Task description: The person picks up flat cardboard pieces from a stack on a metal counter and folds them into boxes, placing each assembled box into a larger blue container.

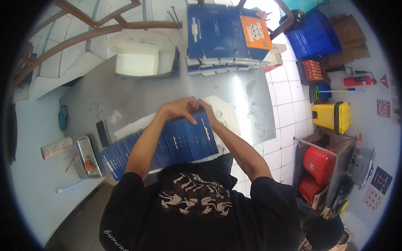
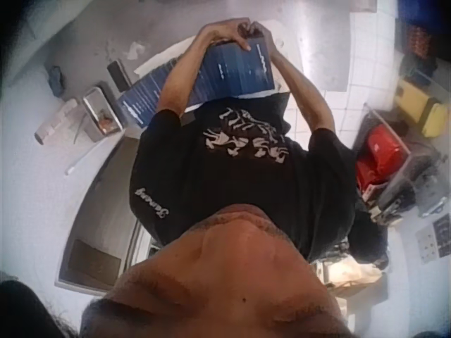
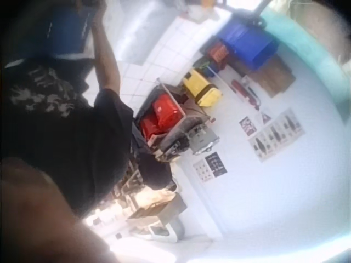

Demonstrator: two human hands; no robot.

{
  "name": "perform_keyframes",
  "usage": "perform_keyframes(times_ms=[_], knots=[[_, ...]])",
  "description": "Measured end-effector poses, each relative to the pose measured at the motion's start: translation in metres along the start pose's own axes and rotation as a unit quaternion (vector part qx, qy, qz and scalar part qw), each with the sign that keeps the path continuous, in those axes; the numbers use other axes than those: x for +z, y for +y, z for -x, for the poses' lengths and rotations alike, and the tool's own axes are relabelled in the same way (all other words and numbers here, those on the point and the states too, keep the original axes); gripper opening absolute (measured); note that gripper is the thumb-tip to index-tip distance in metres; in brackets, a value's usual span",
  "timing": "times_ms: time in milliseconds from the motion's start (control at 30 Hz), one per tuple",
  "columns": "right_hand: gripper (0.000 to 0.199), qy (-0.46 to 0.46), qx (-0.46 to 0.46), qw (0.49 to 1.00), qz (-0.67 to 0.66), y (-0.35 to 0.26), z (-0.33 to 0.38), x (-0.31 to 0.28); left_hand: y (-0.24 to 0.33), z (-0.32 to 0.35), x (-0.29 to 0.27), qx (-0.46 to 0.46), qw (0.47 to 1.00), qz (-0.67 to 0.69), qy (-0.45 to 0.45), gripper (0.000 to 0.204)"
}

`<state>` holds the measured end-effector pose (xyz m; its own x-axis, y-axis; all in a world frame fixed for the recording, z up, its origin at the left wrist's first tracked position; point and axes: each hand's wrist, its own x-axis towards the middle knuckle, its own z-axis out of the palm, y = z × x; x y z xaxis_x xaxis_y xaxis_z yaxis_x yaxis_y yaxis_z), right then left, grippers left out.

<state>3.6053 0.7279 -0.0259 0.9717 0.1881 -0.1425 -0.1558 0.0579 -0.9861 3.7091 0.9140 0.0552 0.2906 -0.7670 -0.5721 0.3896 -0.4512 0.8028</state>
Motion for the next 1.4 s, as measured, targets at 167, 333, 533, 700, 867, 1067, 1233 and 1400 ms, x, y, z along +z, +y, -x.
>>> perform_keyframes(times_ms=[167, 333, 533, 700, 867, 1067, 1233, 1400], knots=[[0.036, -0.112, -0.138, 0.909, 0.377, -0.059, -0.043, -0.07, -0.009, 0.012, 0.006, 0.068, 0.973, -0.174, 0.133, 0.07], [0.041, -0.103, -0.272, 0.849, 0.441, -0.168, -0.118, 0.063, -0.039, 0.046, 0.03, 0.056, 0.944, -0.182, 0.27, 0.079], [0.025, 0.048, -0.232, 0.758, 0.607, -0.154, -0.197, 0.149, -0.021, 0.032, 0.029, 0.14, 0.946, -0.119, 0.267, 0.094], [0.015, 0.103, -0.356, 0.837, 0.402, -0.168, -0.169, 0.133, -0.03, 0.03, 0.037, 0.142, 0.935, -0.144, 0.292, 0.106], [0.023, 0.175, -0.352, 0.878, 0.273, -0.227, -0.014, 0.082, -0.059, 0.013, 0.016, 0.166, 0.963, -0.058, 0.204, 0.104], [0.018, 0.195, 0.036, 0.957, 0.213, -0.155, 0.112, -0.036, -0.003, -0.005, 0.015, 0.088, 0.989, -0.115, -0.003, 0.081], [0.045, 0.063, 0.219, 0.973, -0.026, -0.09, 0.156, -0.041, 0.013, -0.018, 0.008, 0.037, 0.98, -0.17, -0.098, 0.073], [0.049, 0.011, 0.303, 0.949, -0.082, -0.104, 0.157, -0.022, 0.015, -0.015, 0.007, 0.004, 0.994, -0.083, -0.073, 0.077]])
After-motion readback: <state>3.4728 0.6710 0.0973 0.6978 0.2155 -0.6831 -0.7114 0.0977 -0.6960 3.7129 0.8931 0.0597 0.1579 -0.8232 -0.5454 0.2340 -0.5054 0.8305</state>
